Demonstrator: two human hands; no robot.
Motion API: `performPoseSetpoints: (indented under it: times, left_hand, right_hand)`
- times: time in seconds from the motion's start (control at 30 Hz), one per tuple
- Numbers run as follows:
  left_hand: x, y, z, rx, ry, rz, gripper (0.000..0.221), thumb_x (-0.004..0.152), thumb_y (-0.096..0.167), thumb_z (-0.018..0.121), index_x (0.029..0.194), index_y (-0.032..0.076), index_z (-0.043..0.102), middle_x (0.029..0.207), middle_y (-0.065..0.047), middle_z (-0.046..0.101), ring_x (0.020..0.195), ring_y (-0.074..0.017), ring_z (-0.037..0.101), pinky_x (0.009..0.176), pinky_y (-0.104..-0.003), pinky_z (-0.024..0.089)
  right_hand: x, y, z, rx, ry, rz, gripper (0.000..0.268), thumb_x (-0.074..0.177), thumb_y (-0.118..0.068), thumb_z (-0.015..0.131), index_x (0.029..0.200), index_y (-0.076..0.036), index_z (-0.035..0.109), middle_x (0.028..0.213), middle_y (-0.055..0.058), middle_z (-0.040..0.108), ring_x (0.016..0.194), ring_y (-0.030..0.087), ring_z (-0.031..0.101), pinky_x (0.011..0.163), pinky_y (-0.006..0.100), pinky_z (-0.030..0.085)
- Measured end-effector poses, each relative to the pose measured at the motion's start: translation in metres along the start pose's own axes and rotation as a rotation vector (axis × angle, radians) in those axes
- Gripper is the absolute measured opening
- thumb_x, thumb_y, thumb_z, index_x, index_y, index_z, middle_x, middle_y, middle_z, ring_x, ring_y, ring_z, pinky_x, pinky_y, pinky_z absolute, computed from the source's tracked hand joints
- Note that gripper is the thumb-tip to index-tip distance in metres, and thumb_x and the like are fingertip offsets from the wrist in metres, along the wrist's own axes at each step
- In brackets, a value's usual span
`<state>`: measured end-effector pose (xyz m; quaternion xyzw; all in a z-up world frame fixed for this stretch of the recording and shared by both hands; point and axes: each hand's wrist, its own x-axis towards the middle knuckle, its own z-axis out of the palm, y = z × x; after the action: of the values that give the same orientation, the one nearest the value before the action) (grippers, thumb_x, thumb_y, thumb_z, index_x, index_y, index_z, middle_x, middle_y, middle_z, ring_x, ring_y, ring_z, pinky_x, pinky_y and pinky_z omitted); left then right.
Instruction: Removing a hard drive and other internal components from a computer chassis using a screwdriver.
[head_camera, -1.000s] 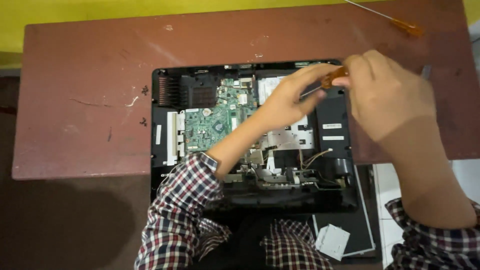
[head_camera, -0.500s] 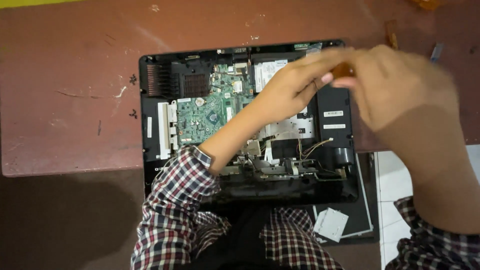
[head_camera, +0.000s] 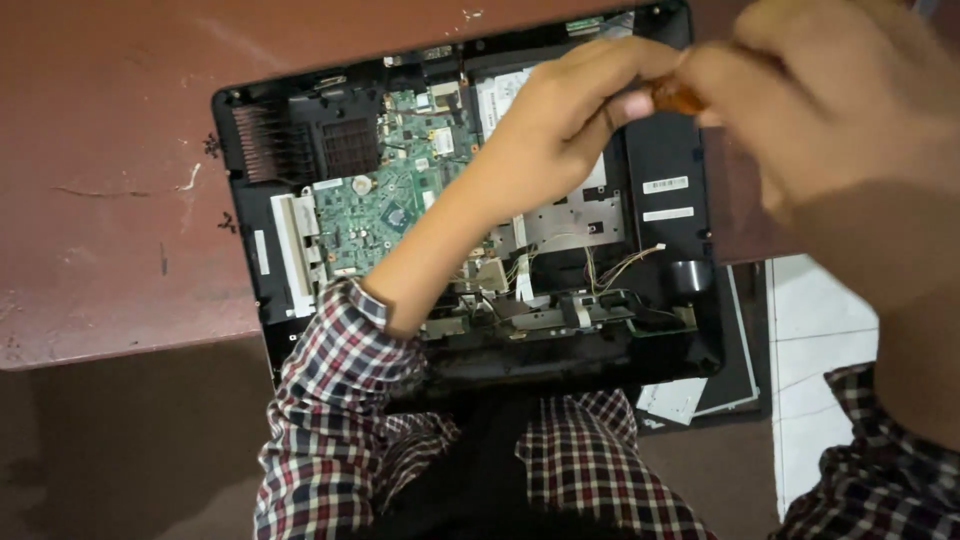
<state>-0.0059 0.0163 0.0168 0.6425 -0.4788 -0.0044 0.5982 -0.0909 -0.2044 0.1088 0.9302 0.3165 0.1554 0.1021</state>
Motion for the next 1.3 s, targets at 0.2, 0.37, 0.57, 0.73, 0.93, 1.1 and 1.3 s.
performPoseSetpoints:
  times: [0.2,0.37,0.57,0.73,0.93,1.1,1.3]
  left_hand:
    - [-0.011,-0.01,0.022,0.002,0.061,-0.103,0.047,0.102,0.026,0.08,0.137,0.011,0.054,0.13,-0.008,0.067,0.112,-0.0215,0.071,0.101,-0.03,0.066]
    - [-0.002,-0.003,0.019,-0.062,0.093,-0.096,0.016,0.104,0.0,0.058,0.12,0.004,0.06,0.109,-0.01,0.069,0.103,-0.0246,0.071,0.093,-0.034,0.062]
    - [-0.009,-0.006,0.015,-0.129,-0.058,-0.078,0.052,0.096,-0.022,0.041,0.134,0.009,0.058,0.128,-0.012,0.069,0.123,-0.0298,0.068,0.103,-0.042,0.058]
    - [-0.054,-0.001,0.028,0.168,0.138,-0.229,0.031,0.105,-0.001,0.047,0.132,0.009,0.058,0.119,-0.006,0.07,0.112,-0.0225,0.068,0.1,-0.037,0.059]
    - [-0.148,0.019,0.023,1.046,-0.251,-0.189,0.028,0.093,0.035,0.075,0.107,0.011,0.068,0.103,-0.006,0.062,0.097,-0.0274,0.057,0.093,-0.046,0.045]
    - [-0.193,0.03,0.033,1.083,-0.299,-0.181,0.024,0.095,0.03,0.074,0.108,0.012,0.063,0.109,-0.008,0.057,0.105,-0.029,0.055,0.093,-0.048,0.042]
    - [-0.185,0.053,0.021,0.685,-0.087,-0.239,0.012,0.095,-0.003,0.063,0.087,0.006,0.059,0.087,-0.009,0.07,0.092,-0.0334,0.07,0.093,-0.048,0.048]
  right_hand:
    - [-0.017,-0.008,0.028,-0.278,-0.158,0.344,0.068,0.156,-0.053,0.054,0.099,-0.017,0.052,0.093,0.004,0.053,0.083,0.024,0.06,0.071,0.037,0.038]
    - [-0.001,-0.031,-0.012,-0.067,-0.109,0.287,0.037,0.125,-0.042,0.05,0.137,-0.009,0.059,0.133,0.01,0.055,0.112,0.03,0.064,0.085,0.039,0.051]
    - [-0.027,-0.019,0.001,-0.254,-0.133,0.137,0.044,0.131,-0.062,0.059,0.116,-0.02,0.058,0.107,-0.003,0.055,0.089,0.015,0.06,0.078,0.027,0.046]
    - [-0.066,-0.016,0.031,-0.627,-0.336,0.377,0.113,0.162,-0.111,0.041,0.085,-0.029,0.037,0.077,-0.013,0.037,0.068,0.005,0.044,0.061,0.026,0.024]
    - [-0.103,-0.036,0.035,0.626,0.242,0.733,0.018,0.13,0.013,0.062,0.146,0.02,0.061,0.114,0.031,0.071,0.082,0.033,0.073,0.071,0.035,0.05]
    - [-0.16,-0.056,0.095,0.81,0.843,0.976,0.047,0.1,0.037,0.063,0.119,-0.001,0.043,0.129,0.026,0.06,0.116,0.041,0.07,0.098,0.048,0.067]
    - [-0.222,-0.084,0.173,1.073,0.886,1.076,0.028,0.108,-0.001,0.075,0.118,-0.005,0.049,0.12,0.023,0.062,0.101,0.03,0.069,0.096,0.039,0.063]
